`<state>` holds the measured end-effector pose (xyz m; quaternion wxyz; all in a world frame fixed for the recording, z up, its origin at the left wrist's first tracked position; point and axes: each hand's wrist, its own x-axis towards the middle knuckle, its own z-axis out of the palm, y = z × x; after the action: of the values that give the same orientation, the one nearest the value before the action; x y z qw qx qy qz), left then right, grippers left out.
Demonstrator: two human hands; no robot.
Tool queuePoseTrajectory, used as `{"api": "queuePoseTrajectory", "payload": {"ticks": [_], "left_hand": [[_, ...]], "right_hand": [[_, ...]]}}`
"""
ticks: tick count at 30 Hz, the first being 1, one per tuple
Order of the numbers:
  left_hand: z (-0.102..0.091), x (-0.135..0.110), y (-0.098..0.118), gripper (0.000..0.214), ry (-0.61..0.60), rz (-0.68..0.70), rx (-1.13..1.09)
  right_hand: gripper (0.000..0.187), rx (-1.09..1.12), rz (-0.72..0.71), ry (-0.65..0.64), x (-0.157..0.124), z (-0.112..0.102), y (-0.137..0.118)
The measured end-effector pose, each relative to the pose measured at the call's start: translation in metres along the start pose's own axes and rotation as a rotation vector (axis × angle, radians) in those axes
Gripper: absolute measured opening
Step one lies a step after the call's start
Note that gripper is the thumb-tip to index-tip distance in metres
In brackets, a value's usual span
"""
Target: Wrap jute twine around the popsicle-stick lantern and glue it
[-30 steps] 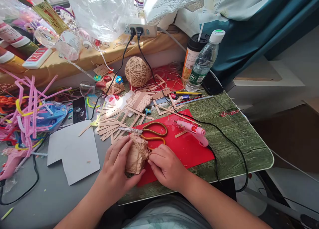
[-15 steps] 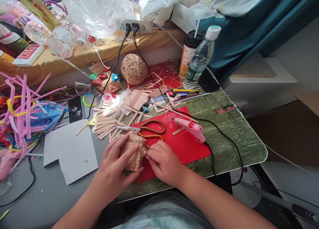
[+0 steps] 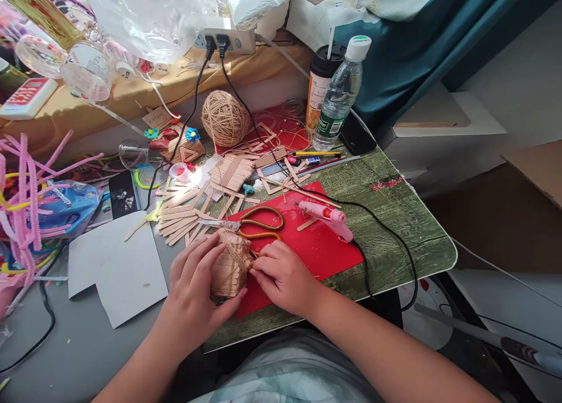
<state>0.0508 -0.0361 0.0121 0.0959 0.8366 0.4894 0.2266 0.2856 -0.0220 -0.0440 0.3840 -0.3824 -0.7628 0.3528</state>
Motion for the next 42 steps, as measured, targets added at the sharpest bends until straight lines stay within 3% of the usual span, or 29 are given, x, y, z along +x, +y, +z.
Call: {"api": "queuePoseTrajectory", "payload": {"ticks": [7, 17, 23, 26, 30, 33, 35, 37, 39, 42], "left_hand": [[0.001, -0.001, -0.001, 0.054, 0.015, 0.124, 0.063], [0.001, 0.002, -0.002, 0.052, -0.012, 0.142, 0.037], [-0.001, 0.003, -0.003, 0.053, 0.010, 0.148, 0.001], [-0.001, 0.003, -0.003, 0.051, 0.005, 0.155, 0.016], [0.000, 0.002, -0.004, 0.048, 0.011, 0.177, 0.042], [0.000, 0.003, -0.005, 0.049, -0.010, 0.208, 0.053], [0.000, 0.004, -0.005, 0.048, -0.012, 0.218, 0.059], [0.000, 0.004, -0.005, 0.048, -0.003, 0.223, 0.068], [0.000, 0.004, -0.006, 0.049, -0.005, 0.236, 0.078], [0.001, 0.001, -0.007, 0.050, -0.013, 0.256, 0.097]], "right_hand": [[0.016, -0.006, 0.001, -0.009, 0.002, -0.001, -0.002], [0.017, -0.037, -0.010, -0.022, 0.001, -0.002, -0.002], [0.007, -0.025, -0.008, 0.016, 0.002, -0.001, -0.004], [0.017, -0.088, -0.013, 0.072, -0.009, -0.016, -0.012], [0.022, -0.215, -0.075, 0.241, -0.044, -0.055, -0.013], [0.016, -0.293, 0.051, 0.592, -0.067, -0.081, 0.004], [0.025, -0.294, 0.218, 0.744, -0.073, -0.091, 0.017], [0.048, -0.315, 0.389, 0.720, -0.070, -0.096, 0.027], [0.059, -0.360, 0.503, 0.593, -0.062, -0.101, 0.030], [0.045, -0.409, 0.546, 0.429, -0.044, -0.108, 0.026]]}}
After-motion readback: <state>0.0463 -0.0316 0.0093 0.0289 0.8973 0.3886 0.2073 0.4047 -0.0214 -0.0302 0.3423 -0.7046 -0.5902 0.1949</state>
